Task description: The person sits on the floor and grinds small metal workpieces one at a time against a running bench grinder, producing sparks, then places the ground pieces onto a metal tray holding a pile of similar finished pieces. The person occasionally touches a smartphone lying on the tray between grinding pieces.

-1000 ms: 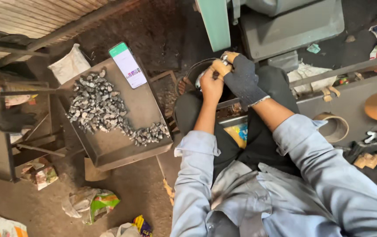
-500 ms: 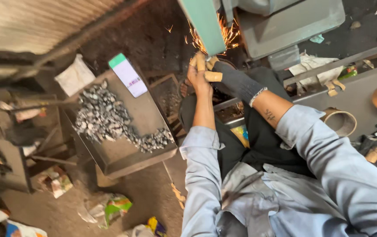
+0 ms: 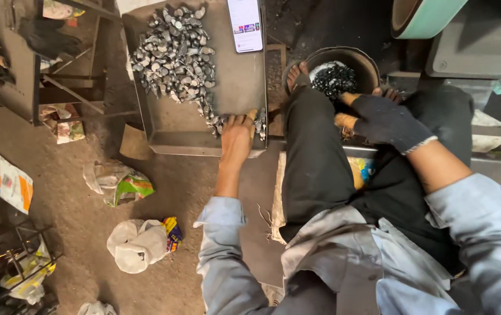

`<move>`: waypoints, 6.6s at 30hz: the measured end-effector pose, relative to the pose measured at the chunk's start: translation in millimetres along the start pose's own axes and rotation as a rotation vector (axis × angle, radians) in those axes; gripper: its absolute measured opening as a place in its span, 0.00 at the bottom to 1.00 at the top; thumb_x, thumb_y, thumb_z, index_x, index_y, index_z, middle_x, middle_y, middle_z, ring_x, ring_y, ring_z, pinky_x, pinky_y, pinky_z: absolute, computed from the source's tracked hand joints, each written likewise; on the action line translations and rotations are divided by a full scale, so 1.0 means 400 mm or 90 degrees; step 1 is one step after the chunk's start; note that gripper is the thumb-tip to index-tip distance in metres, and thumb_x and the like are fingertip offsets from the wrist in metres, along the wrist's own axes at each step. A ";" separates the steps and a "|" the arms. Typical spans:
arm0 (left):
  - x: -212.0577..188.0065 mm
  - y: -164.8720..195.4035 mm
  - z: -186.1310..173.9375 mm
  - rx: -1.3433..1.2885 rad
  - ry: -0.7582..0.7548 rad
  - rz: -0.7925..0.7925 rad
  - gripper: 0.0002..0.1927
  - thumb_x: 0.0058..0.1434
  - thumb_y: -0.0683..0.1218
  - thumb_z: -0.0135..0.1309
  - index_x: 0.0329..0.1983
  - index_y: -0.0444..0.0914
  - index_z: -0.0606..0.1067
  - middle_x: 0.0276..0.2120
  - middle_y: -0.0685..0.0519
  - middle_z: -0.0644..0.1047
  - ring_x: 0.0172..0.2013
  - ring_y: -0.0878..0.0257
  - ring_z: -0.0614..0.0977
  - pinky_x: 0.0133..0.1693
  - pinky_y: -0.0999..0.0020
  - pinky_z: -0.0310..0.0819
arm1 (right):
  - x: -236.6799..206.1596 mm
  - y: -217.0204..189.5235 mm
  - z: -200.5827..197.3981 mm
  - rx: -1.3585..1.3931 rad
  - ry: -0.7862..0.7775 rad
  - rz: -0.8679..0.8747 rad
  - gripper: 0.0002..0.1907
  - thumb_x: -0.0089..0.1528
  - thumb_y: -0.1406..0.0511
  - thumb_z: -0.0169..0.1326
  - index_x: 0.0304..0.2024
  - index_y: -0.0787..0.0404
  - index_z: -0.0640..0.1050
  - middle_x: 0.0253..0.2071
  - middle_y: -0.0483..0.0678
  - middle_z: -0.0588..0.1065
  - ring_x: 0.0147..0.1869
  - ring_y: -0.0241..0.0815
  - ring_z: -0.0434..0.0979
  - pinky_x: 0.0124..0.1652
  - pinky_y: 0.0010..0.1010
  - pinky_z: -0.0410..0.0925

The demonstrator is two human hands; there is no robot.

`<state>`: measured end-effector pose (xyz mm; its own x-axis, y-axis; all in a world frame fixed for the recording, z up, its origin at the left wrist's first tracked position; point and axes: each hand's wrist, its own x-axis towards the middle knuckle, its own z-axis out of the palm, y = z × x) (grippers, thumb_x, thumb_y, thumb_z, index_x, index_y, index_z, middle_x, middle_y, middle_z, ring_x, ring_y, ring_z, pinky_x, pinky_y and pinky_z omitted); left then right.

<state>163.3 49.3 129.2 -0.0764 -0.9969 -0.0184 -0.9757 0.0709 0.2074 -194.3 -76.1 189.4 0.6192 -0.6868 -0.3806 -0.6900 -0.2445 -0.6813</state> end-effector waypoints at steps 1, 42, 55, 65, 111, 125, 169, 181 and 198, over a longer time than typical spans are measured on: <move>-0.004 -0.006 0.004 0.006 0.013 -0.019 0.25 0.62 0.43 0.58 0.63 0.44 0.71 0.45 0.47 0.79 0.49 0.47 0.78 0.51 0.54 0.73 | 0.005 0.001 0.011 0.029 0.001 -0.025 0.28 0.64 0.53 0.56 0.63 0.59 0.73 0.48 0.65 0.76 0.55 0.65 0.75 0.52 0.49 0.66; 0.426 0.582 0.230 -1.305 -0.299 -0.107 0.05 0.71 0.46 0.55 0.44 0.42 0.81 0.36 0.62 0.80 0.36 0.71 0.79 0.37 0.72 0.74 | -0.028 0.120 -0.092 0.629 0.272 -0.091 0.20 0.63 0.61 0.61 0.54 0.64 0.74 0.41 0.49 0.73 0.38 0.40 0.72 0.36 0.32 0.66; 0.394 0.272 0.018 -0.305 0.159 -0.063 0.22 0.66 0.56 0.54 0.56 0.38 0.75 0.43 0.40 0.81 0.45 0.43 0.82 0.48 0.51 0.75 | -0.113 0.022 0.005 0.015 0.203 0.014 0.18 0.63 0.55 0.59 0.47 0.61 0.78 0.47 0.59 0.78 0.50 0.61 0.79 0.48 0.46 0.71; 0.426 0.061 -0.010 -0.113 0.091 -0.232 0.32 0.71 0.65 0.41 0.66 0.40 0.71 0.41 0.37 0.81 0.42 0.42 0.82 0.50 0.43 0.70 | -0.023 0.041 0.069 -0.085 -0.004 0.025 0.24 0.61 0.56 0.55 0.59 0.54 0.75 0.46 0.61 0.77 0.51 0.62 0.77 0.49 0.50 0.70; 0.044 0.688 0.207 -0.612 -0.074 -0.033 0.24 0.66 0.53 0.59 0.65 0.44 0.75 0.22 0.46 0.77 0.23 0.49 0.80 0.28 0.55 0.73 | -0.088 0.255 0.292 0.807 0.127 0.028 0.08 0.67 0.66 0.55 0.43 0.66 0.79 0.44 0.47 0.77 0.52 0.36 0.74 0.52 0.28 0.66; 0.034 0.689 0.194 -0.670 -0.063 -0.034 0.21 0.65 0.45 0.62 0.62 0.40 0.76 0.27 0.44 0.80 0.25 0.54 0.83 0.31 0.59 0.76 | -0.104 0.239 0.273 0.741 0.107 0.015 0.10 0.68 0.64 0.53 0.43 0.65 0.79 0.41 0.49 0.77 0.47 0.38 0.75 0.47 0.31 0.68; 0.513 0.559 0.223 -1.453 0.059 -0.266 0.17 0.70 0.45 0.60 0.59 0.33 0.78 0.48 0.51 0.80 0.44 0.65 0.79 0.47 0.70 0.75 | 0.074 0.137 -0.024 0.731 0.187 -0.187 0.38 0.63 0.66 0.59 0.72 0.66 0.57 0.64 0.50 0.65 0.68 0.38 0.64 0.64 0.30 0.60; 0.420 0.614 0.190 -0.790 -0.205 -0.011 0.16 0.56 0.47 0.66 0.44 0.34 0.81 0.33 0.48 0.84 0.32 0.61 0.84 0.37 0.63 0.79 | -0.079 0.140 -0.083 0.695 0.253 0.123 0.20 0.64 0.61 0.60 0.54 0.66 0.80 0.38 0.47 0.79 0.34 0.32 0.74 0.32 0.25 0.64; 0.501 0.596 0.149 -0.574 0.132 0.079 0.17 0.49 0.46 0.62 0.41 0.34 0.80 0.36 0.40 0.82 0.38 0.44 0.83 0.41 0.55 0.78 | 0.019 0.076 -0.074 0.393 0.467 0.154 0.26 0.63 0.48 0.59 0.51 0.63 0.80 0.35 0.46 0.80 0.35 0.33 0.77 0.35 0.28 0.70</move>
<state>-96.7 -131.7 116.7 -0.0469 -0.9762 0.2119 -0.4277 0.2113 0.8789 -221.6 -108.9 184.2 -0.0430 -0.9762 -0.2128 -0.3217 0.2152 -0.9221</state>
